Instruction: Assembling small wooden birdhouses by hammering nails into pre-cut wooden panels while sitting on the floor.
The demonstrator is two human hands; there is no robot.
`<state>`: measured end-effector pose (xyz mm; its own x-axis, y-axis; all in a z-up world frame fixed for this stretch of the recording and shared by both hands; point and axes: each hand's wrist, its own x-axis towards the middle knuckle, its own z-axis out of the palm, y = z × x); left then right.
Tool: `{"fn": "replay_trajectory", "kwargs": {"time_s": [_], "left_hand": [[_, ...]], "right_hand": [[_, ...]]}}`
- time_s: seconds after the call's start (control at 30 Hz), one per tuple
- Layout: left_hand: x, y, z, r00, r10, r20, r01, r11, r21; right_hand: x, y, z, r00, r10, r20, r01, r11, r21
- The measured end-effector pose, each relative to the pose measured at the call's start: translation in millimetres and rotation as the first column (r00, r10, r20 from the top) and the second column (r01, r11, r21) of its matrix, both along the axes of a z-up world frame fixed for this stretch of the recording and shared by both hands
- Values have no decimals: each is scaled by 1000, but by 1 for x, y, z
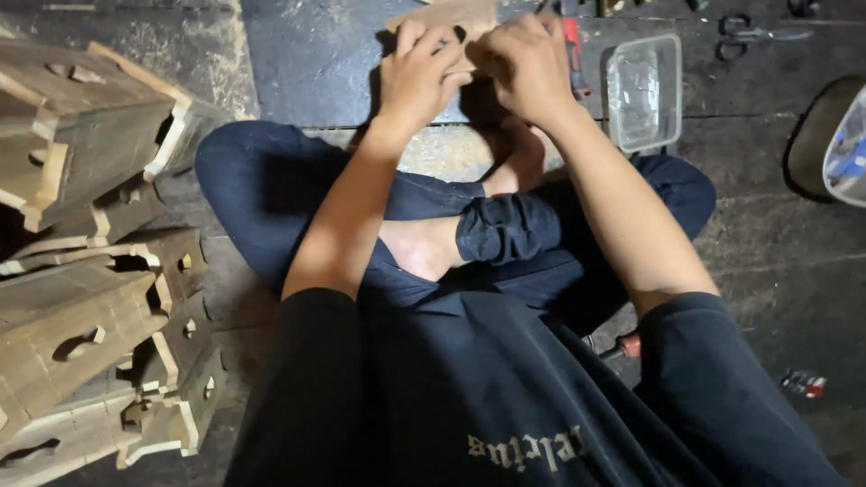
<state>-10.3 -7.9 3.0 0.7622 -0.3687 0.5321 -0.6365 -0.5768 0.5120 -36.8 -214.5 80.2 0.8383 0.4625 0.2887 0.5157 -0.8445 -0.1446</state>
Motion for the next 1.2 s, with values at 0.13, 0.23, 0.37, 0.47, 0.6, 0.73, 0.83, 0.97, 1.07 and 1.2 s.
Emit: {"fn": "replay_trajectory", "kwargs": {"time_s": [0.13,0.23,0.37,0.47,0.6,0.73,0.83,0.97,1.07,1.2], "left_hand": [[5,2,-8,1000,18,-15,-17,995,96],[1,-3,-16,999,19,-31,-15,993,120],[4,-5,-13,998,56,-4,-55,993,103],[3,-7,-15,997,71,-3,-71,992,107],[2,-8,-13,998,63,0,-63,992,108],[0,-8,-3,996,55,-75,-46,991,124],[2,-6,-15,993,67,-101,-57,993,99],[5,-7,-25,989,105,-107,-97,992,80],[5,-8,-27,978,118,-173,-107,992,73],[5,-10,-33,970,141,-196,-117,985,126]], "right_hand": [[-14,-13,-13,989,36,-145,46,852,522],[-23,-25,-28,984,-53,-172,138,837,530],[-12,-32,-28,984,49,-172,44,867,497],[-15,-36,-37,989,-16,-147,84,878,472],[-12,-46,-55,984,-75,-162,143,876,461],[-6,-52,-66,959,-38,-281,193,812,550],[-7,-49,-71,947,-68,-315,237,807,540],[-6,-58,-84,914,-196,-356,316,893,322],[-7,-54,-83,901,-168,-399,343,840,420],[-8,-56,-84,896,-139,-422,340,825,451]]}}
